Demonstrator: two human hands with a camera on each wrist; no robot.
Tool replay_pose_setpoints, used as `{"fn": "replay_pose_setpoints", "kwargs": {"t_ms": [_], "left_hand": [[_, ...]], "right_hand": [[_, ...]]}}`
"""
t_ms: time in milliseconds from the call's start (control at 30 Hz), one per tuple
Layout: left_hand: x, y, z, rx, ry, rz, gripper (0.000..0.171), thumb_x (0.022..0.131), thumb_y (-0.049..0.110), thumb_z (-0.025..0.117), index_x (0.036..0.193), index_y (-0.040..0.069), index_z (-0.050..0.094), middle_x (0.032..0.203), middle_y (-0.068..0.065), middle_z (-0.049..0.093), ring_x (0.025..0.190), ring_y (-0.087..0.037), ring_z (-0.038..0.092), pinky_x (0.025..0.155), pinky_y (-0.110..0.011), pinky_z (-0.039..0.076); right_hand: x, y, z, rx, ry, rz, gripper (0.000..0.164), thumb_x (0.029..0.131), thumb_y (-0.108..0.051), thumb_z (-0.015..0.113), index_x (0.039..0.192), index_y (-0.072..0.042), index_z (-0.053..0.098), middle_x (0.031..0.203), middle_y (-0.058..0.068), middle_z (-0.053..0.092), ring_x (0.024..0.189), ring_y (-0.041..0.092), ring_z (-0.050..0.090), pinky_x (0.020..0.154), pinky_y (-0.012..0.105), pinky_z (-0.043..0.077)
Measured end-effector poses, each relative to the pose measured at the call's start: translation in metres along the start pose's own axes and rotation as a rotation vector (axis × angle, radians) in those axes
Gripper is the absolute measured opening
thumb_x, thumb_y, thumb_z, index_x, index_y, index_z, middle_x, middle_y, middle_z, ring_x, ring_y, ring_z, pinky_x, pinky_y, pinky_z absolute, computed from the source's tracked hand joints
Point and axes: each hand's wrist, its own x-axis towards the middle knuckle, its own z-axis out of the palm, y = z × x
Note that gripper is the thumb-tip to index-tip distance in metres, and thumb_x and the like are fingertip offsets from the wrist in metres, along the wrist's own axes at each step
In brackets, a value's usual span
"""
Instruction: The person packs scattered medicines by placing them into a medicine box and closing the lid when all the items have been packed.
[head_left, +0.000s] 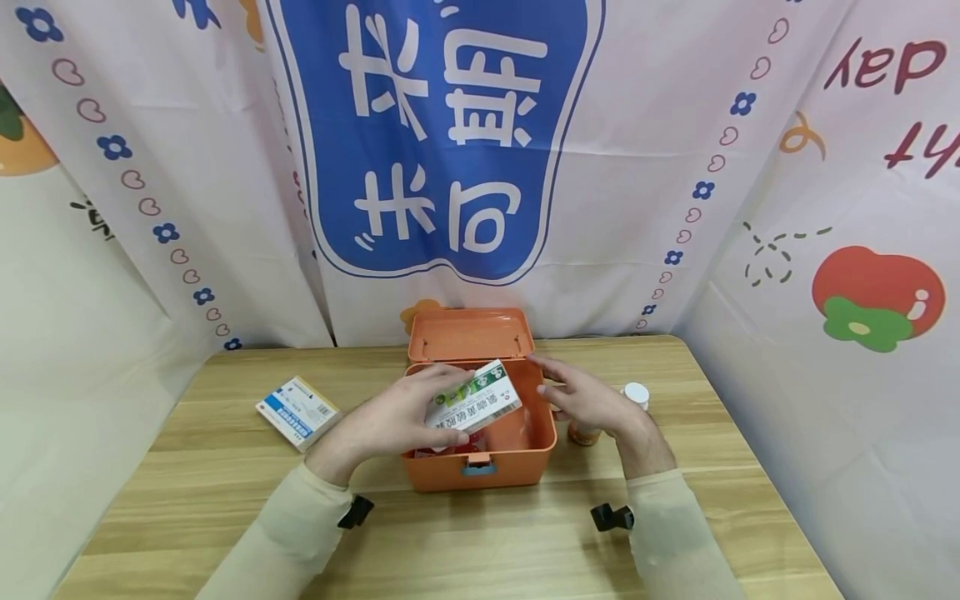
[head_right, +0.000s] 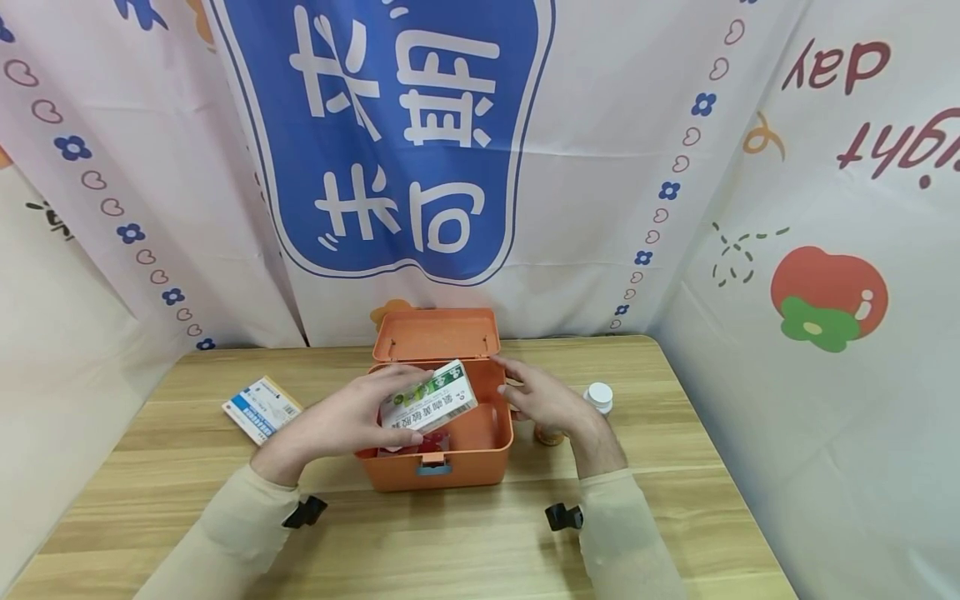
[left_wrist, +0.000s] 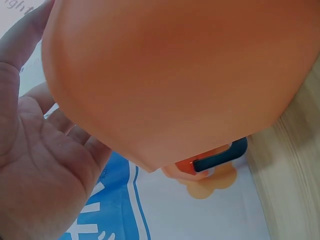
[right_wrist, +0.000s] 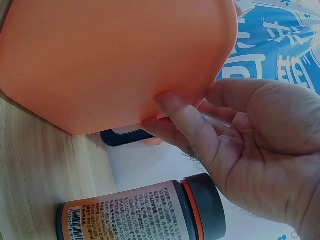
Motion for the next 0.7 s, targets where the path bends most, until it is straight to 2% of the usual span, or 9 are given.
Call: {"fn": "replay_pose_setpoints", "kwargs": {"t_ms": [167,367,700], "left_hand": [[0.0019,-0.0014,0.0033,0.013,-0.051,0.013,0.078,0.086,0.058,0.082,0.156,0.041,0.05,0.159,0.012,0.05,0.118,-0.01,0.058,0.102,-0.035,0.052],[0.003,-0.0021,0.0053,0.03,-0.1,0.007,0.07,0.089,0.063,0.077,0.153,0.044,0.053,0.162,0.012,0.05,0.13,-0.015,0.056,0.107,-0.039,0.053],[0.01,-0.0053,0.008,0.081,-0.165,0.063,0.056,0.095,0.056,0.073,0.146,0.036,0.063,0.16,0.007,0.056,0.135,-0.019,0.056,0.112,-0.045,0.053]], "right_hand": [[0.0002,0.0005,0.0001,0.0,0.001,-0.001,0.06,0.112,-0.019,0.051,0.167,-0.028,0.031,0.176,0.011,0.027,0.146,0.042,0.053,0.097,0.039,0.064],[0.0002,0.0005,0.0004,0.013,-0.003,-0.002,0.06,0.112,-0.018,0.05,0.167,-0.028,0.03,0.176,0.01,0.027,0.149,0.043,0.05,0.099,0.041,0.063],[-0.0002,0.0003,-0.0003,0.026,-0.011,-0.002,0.059,0.112,-0.018,0.05,0.167,-0.028,0.03,0.176,0.01,0.027,0.15,0.042,0.049,0.102,0.044,0.062]]}}
